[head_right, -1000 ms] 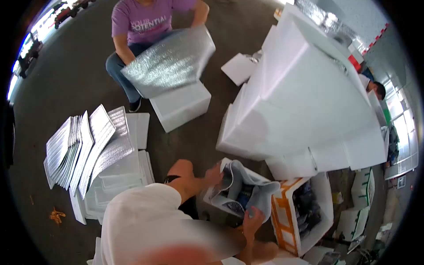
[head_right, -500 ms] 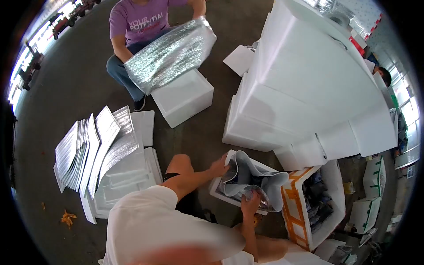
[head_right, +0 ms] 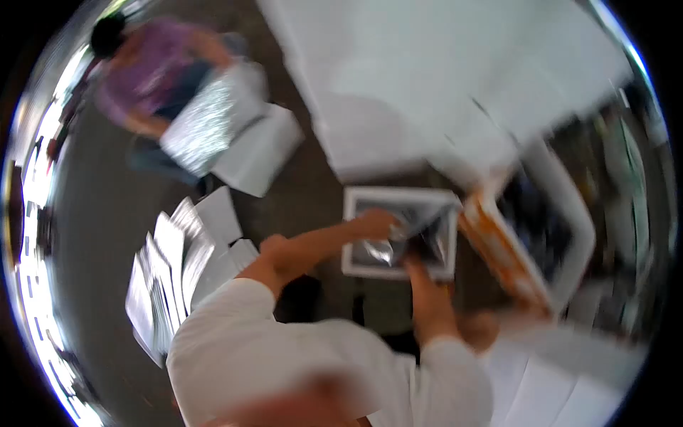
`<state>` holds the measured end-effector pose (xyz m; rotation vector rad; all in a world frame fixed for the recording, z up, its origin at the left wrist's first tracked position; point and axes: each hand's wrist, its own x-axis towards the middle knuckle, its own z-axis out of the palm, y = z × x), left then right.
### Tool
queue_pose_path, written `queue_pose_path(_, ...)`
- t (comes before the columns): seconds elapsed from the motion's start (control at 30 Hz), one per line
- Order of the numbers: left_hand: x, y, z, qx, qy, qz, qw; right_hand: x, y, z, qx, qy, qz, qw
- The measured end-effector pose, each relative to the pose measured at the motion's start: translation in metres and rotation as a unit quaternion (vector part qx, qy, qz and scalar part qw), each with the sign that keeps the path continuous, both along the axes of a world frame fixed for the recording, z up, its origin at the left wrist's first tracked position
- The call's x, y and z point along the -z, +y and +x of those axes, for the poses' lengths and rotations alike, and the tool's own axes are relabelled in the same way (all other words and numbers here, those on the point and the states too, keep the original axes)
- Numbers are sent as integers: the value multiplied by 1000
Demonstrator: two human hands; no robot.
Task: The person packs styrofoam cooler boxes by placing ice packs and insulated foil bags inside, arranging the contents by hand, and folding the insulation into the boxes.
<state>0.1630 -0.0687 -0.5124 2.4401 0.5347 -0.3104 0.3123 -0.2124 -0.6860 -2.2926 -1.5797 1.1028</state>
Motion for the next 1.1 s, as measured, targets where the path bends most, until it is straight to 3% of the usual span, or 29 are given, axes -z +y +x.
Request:
queue_pose_path(0.03,58,-19,-5,47,-92,64,993,3,-3,3,8,-4,-48,999)
queue_pose_path(0.07,27,-37,8,33,88,-45,995,11,-7,7,26,-4,-100,995)
queue_pose_path(0.1,0,-47,1,12,79,-76,994,18,-4,11,50,-3,-139,989)
queue_pose_path(0.13,25,-53,2,9,88,-53,995,31,-3,15,96,13,-180,979)
queue_pose_path(0.17,54,-57,7,-6,93,-23,995,-57,0,6,-13,-34,-118,992)
queue_pose_path(0.23,76,-63,14,5,106,-16,994,-98,-21,14,52,-21,-137,989)
queue_pose_path(0.3,85,-69,25,-5,116,0,993,-140,-55,38,258,196,54,945)
queue_pose_path(0.37,103,-76,30,-14,164,48,985,-207,-60,41,454,36,269,849)
queue_pose_path(0.4,114,-78,32,-28,162,57,985,-203,-58,52,449,37,266,852)
queue_pose_path(0.47,102,-78,38,-4,198,65,978,-184,-42,76,361,-14,331,872)
queue_pose_path(0.53,99,-73,39,20,235,78,969,-154,-13,49,173,87,258,946)
queue_pose_path(0.57,110,-74,38,-12,203,54,978,-156,5,23,45,20,130,990)
queue_pose_path(0.6,119,-75,33,-44,173,30,984,-160,14,1,-85,-48,-2,995)
queue_pose_path(0.63,122,-71,23,-54,179,32,982,-116,8,-3,-140,-88,24,986)
queue_pose_path(0.67,122,-64,10,-47,165,-102,980,-70,0,-6,-191,-130,54,971)
queue_pose_path(0.7,120,-49,1,-56,135,-227,963,-11,-2,3,-191,-137,116,965)
queue_pose_path(0.73,111,-57,-25,-107,-24,-169,980,44,-6,10,-190,-147,177,954)
queue_pose_path(0.77,73,-60,-43,-108,-39,-42,992,55,-5,12,-132,-76,64,986)
queue_pose_path(0.8,103,-69,-69,-180,-88,51,978,31,9,14,-278,-132,104,946)
queue_pose_path(0.83,31,-83,-71,-293,-58,-50,953,15,5,7,-48,8,7,999)
queue_pose_path(0.87,28,-87,-72,-258,2,-49,965,0,6,18,-316,-87,-14,945)
queue_pose_path(0.9,12,-82,-64,-206,105,-106,967,20,8,16,-262,-82,-3,962)
queue_pose_path(0.93,21,-87,-64,-167,51,-123,977,44,10,14,-206,-74,10,976)
queue_pose_path(0.97,39,-94,-58,-159,39,-120,979,8,9,10,-173,-68,-47,982)
queue_pose_path(1.1,109,-103,-22,-183,-18,-98,978,-2,4,16,-218,-110,-3,970)
